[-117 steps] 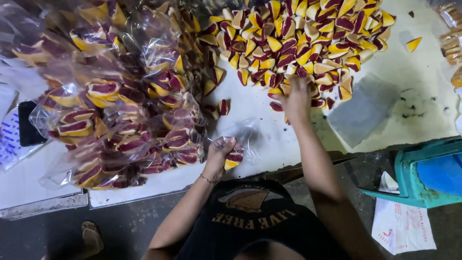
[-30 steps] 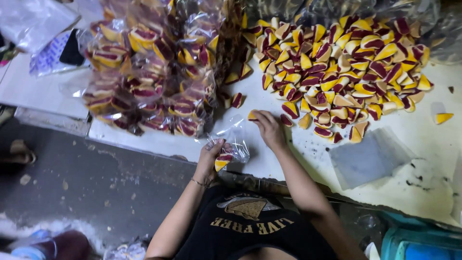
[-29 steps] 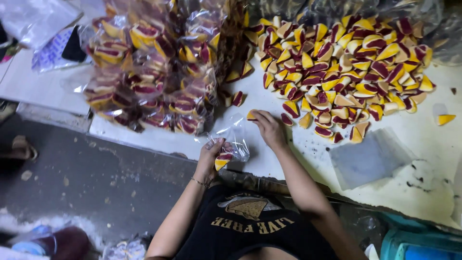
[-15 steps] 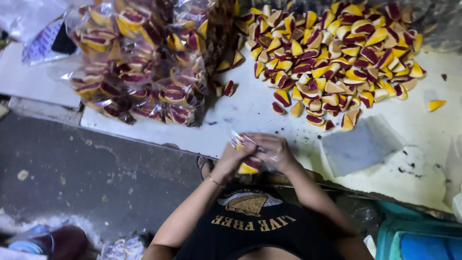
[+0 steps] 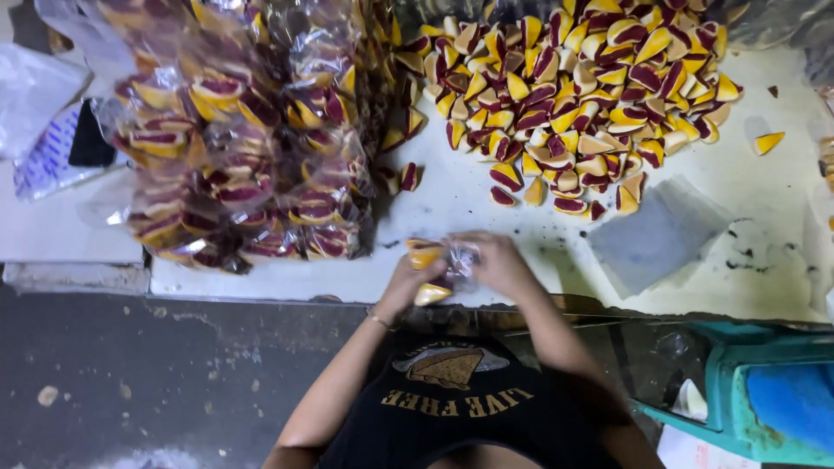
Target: The person places small, triangular, two-toned snacks into clear plastic bags on a white table. They repeatedly pick up snacks and put them into bags, then set the filled bags aside.
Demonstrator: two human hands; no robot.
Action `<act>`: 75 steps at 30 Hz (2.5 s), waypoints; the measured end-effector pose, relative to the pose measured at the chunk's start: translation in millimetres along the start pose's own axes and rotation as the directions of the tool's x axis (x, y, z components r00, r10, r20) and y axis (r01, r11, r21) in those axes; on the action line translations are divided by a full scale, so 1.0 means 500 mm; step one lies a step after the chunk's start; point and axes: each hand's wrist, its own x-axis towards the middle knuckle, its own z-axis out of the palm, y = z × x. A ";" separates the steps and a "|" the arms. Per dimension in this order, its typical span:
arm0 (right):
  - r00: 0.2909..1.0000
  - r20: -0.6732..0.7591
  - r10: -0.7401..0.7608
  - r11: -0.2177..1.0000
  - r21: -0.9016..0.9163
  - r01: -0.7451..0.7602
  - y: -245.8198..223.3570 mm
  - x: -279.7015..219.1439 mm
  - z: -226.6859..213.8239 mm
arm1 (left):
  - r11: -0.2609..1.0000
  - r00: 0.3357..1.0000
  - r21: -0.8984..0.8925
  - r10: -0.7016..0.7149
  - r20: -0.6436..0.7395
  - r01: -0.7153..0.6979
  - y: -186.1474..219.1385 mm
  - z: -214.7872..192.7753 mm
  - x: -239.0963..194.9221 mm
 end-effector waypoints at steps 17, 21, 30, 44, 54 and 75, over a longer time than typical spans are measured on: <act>0.989 -0.079 -0.122 0.396 -0.918 -0.024 0.338 -0.030 -0.089 | 0.972 0.976 -0.086 -0.218 0.002 0.218 -0.053 -0.195 0.026; 0.994 0.108 -0.014 0.414 -0.904 0.104 0.366 -0.006 -0.138 | 0.975 0.985 -0.141 -0.171 0.020 0.172 -0.029 -0.163 0.038; 0.933 -0.275 -0.233 0.673 -0.738 -0.049 0.389 -0.049 -0.026 | 0.960 0.970 -0.259 -0.157 -0.184 0.106 -0.104 -0.083 0.005; 0.820 -0.426 -0.384 0.875 -0.452 0.175 0.340 -0.022 0.012 | 0.980 0.925 -0.150 0.065 -0.374 -0.129 -0.239 -0.057 -0.022; 0.906 -0.244 -0.345 0.731 -0.675 0.096 0.428 -0.017 -0.021 | 0.955 0.923 -0.181 0.161 -0.350 -0.235 -0.143 0.073 -0.067; 0.981 -0.185 0.057 0.968 -0.230 -0.099 0.338 -0.175 0.032 | 0.945 0.888 -0.246 0.086 -0.452 -0.217 -0.175 0.010 -0.084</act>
